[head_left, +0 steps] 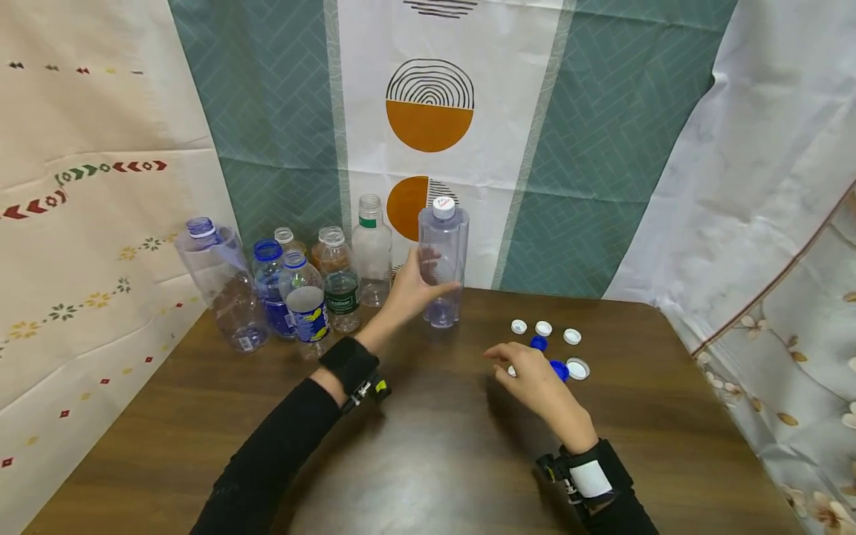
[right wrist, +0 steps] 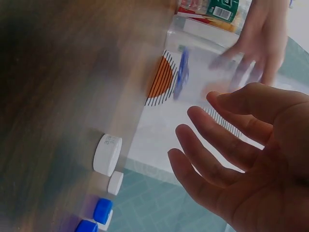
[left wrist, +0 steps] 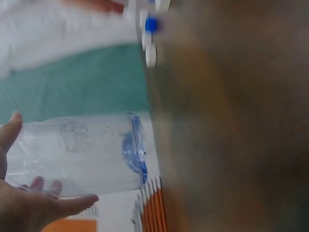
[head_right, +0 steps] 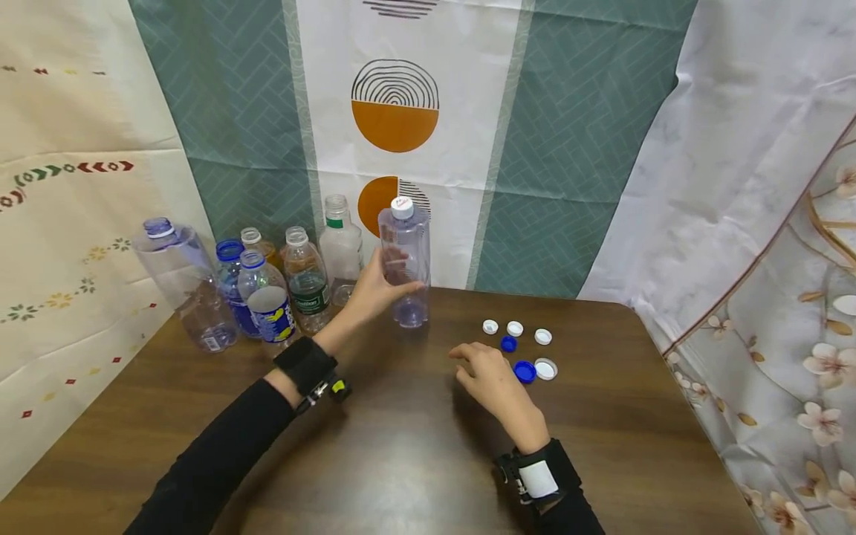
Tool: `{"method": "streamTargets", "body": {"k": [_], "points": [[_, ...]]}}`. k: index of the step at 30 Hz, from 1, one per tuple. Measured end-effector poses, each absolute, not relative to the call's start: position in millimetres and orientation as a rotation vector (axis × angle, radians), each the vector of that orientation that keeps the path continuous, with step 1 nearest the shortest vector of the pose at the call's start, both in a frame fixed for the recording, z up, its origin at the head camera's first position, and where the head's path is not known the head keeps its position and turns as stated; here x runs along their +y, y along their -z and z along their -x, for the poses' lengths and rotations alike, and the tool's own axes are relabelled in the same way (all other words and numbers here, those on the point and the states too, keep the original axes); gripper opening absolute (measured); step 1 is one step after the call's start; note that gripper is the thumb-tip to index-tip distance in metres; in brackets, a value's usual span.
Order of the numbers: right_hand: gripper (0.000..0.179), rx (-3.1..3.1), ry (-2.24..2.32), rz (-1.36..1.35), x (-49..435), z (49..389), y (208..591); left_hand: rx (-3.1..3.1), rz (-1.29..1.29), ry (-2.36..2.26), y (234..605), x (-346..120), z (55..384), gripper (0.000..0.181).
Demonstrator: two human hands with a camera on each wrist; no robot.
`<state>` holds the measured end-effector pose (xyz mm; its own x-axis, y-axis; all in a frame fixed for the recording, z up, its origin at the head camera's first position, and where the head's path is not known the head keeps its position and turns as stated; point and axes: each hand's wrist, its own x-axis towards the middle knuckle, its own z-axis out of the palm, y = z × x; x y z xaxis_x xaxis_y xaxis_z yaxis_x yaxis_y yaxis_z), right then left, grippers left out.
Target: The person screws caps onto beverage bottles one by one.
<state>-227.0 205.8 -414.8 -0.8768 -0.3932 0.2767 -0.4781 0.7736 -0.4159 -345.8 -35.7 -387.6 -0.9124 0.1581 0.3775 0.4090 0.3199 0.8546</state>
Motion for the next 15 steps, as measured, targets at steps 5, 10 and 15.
{"method": "streamTargets", "body": {"k": [5,10,15], "points": [[0.021,-2.798,-0.713,-0.705,209.1,226.1,413.8,-2.340,0.466,1.615,381.2,-19.4,389.3,0.085],[0.020,-2.786,-0.716,-0.686,210.0,224.4,413.2,-2.386,0.423,1.599,386.5,-13.7,409.0,0.088],[0.020,-2.795,-0.734,-0.705,206.0,222.8,414.7,-2.393,0.380,1.634,392.5,-16.0,418.0,0.089]]}}
